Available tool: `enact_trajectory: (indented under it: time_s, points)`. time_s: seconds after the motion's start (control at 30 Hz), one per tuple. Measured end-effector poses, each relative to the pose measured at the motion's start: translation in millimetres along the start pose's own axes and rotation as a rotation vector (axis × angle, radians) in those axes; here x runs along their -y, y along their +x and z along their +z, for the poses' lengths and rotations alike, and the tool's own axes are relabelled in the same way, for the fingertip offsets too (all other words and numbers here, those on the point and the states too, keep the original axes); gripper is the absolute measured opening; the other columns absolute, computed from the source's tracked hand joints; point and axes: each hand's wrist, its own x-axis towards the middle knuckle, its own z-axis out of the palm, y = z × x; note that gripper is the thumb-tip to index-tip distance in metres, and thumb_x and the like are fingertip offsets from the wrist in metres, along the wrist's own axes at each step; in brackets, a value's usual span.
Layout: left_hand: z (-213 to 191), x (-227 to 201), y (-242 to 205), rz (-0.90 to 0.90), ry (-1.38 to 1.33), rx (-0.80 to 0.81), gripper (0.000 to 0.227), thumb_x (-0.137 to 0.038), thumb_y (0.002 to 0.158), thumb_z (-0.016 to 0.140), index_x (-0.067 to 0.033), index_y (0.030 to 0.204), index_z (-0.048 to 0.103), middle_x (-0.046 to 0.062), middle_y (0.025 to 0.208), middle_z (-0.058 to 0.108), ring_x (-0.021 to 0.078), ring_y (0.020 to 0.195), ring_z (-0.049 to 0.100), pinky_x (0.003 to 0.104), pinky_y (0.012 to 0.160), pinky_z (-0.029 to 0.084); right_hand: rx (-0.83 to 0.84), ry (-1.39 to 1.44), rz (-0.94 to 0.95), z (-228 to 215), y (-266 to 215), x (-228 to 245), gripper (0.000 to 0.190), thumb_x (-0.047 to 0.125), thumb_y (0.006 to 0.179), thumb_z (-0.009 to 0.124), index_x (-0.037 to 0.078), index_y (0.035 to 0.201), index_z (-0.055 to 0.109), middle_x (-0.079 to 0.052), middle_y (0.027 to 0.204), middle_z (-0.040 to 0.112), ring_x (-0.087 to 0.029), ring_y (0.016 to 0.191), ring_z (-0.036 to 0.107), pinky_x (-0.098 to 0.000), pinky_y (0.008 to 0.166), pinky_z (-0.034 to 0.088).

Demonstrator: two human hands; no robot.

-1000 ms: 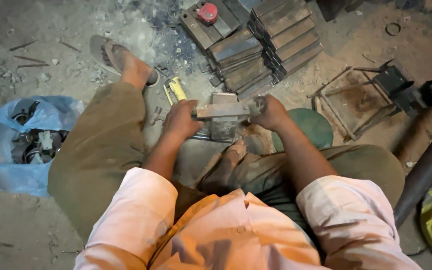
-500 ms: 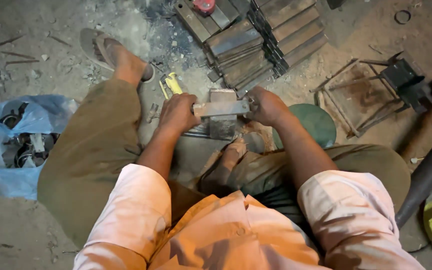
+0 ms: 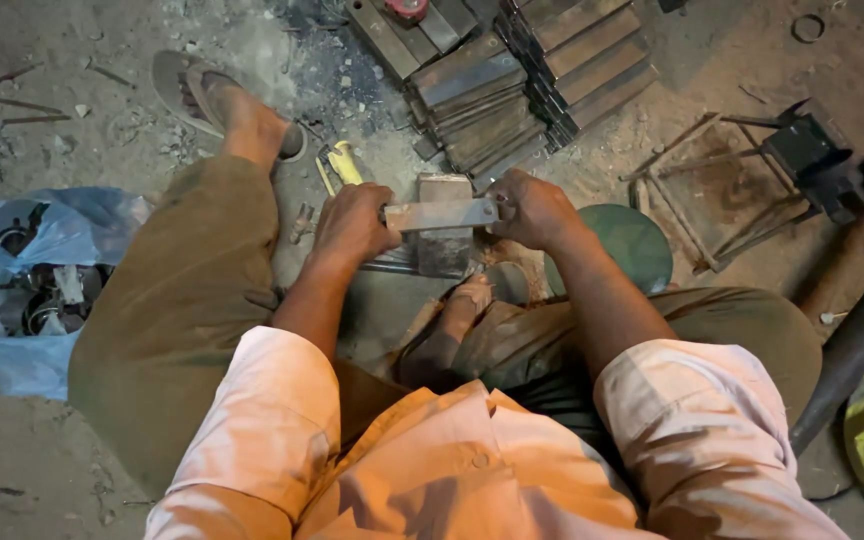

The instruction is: The person sits on the floor and uses a hand file to smooth the edges of small rectangular metal blocks. They pick up a block, file its edges, and place it into a stack of finished pieces, repeating the process with multiple blocks.

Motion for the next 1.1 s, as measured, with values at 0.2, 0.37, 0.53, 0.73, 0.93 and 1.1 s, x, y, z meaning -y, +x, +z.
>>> enact_trajectory:
  time_s: [0.2, 0.37, 0.53, 0.73, 0.93, 1.1]
  points:
    - [-2.9, -17.1, 2.3, 0.056, -0.004, -0.035, 0.071, -0.021, 0.055, 0.09, -0.0079, 0.122, 0.069, 0.013, 0.117, 0.069, 0.0379, 0.11, 0.06, 0.05, 0.092, 0.047, -0.023, 0.121, -0.049, -1.2, -4.3, -30.8, 0.043, 0.016, 0.071, 0.083, 0.008, 0.111, 0.07, -0.016, 0.098, 0.069, -0.032, 0.083, 0.07, -0.0405, 0.072, 0.056]
    - [44.6, -42.1, 26.3, 0.257, -0.138, -0.073, 0.057, -0.023, 0.059, 0.091, -0.01, 0.112, 0.073, 0.01, 0.118, 0.071, 0.0341, 0.116, 0.061, 0.05, 0.098, 0.042, -0.18, 0.232, -0.018, 2.0, -14.8, -49.2, 0.022, 0.002, 0.088, 0.062, 0.005, 0.11, 0.066, -0.016, 0.089, 0.064, -0.032, 0.081, 0.064, -0.0393, 0.072, 0.053]
    - [83.0, -42.2, 28.3, 0.361, -0.172, -0.166, 0.042, -0.016, 0.068, 0.085, -0.0082, 0.107, 0.073, 0.011, 0.122, 0.07, 0.0329, 0.12, 0.06, 0.046, 0.104, 0.043, -0.173, 0.255, 0.137, -0.5, -20.2, -22.0, 0.024, 0.005, 0.08, 0.07, 0.002, 0.103, 0.064, -0.021, 0.08, 0.065, -0.032, 0.072, 0.064, -0.0401, 0.065, 0.051]
    - [87.2, -39.4, 27.7, 0.317, -0.272, -0.183, 0.034, -0.013, 0.068, 0.082, -0.0081, 0.101, 0.074, 0.008, 0.116, 0.072, 0.0316, 0.117, 0.061, 0.044, 0.104, 0.045, -0.154, 0.189, 0.112, 6.8, -19.2, -4.9, 0.013, 0.01, 0.076, 0.073, 0.006, 0.089, 0.076, -0.018, 0.077, 0.072, -0.029, 0.067, 0.071, -0.0387, 0.065, 0.055]
    - [88.8, -44.5, 27.9, 0.3, -0.275, -0.231, 0.031, -0.013, 0.068, 0.081, -0.0089, 0.098, 0.076, 0.008, 0.115, 0.072, 0.0318, 0.116, 0.061, 0.045, 0.102, 0.045, -0.218, 0.102, 0.196, 12.7, -18.8, 11.2, 0.015, 0.013, 0.076, 0.075, 0.005, 0.089, 0.076, -0.021, 0.077, 0.07, -0.036, 0.07, 0.071, -0.0415, 0.066, 0.056]
    - [86.5, -46.1, 27.6, 0.266, -0.279, -0.196, 0.028, -0.014, 0.071, 0.081, -0.0095, 0.097, 0.075, 0.007, 0.114, 0.072, 0.031, 0.116, 0.06, 0.045, 0.101, 0.044, -0.213, 0.109, 0.288, 17.3, -14.7, 19.2, 0.012, 0.016, 0.079, 0.073, 0.005, 0.085, 0.075, -0.02, 0.076, 0.071, -0.036, 0.071, 0.072, -0.0423, 0.068, 0.056]
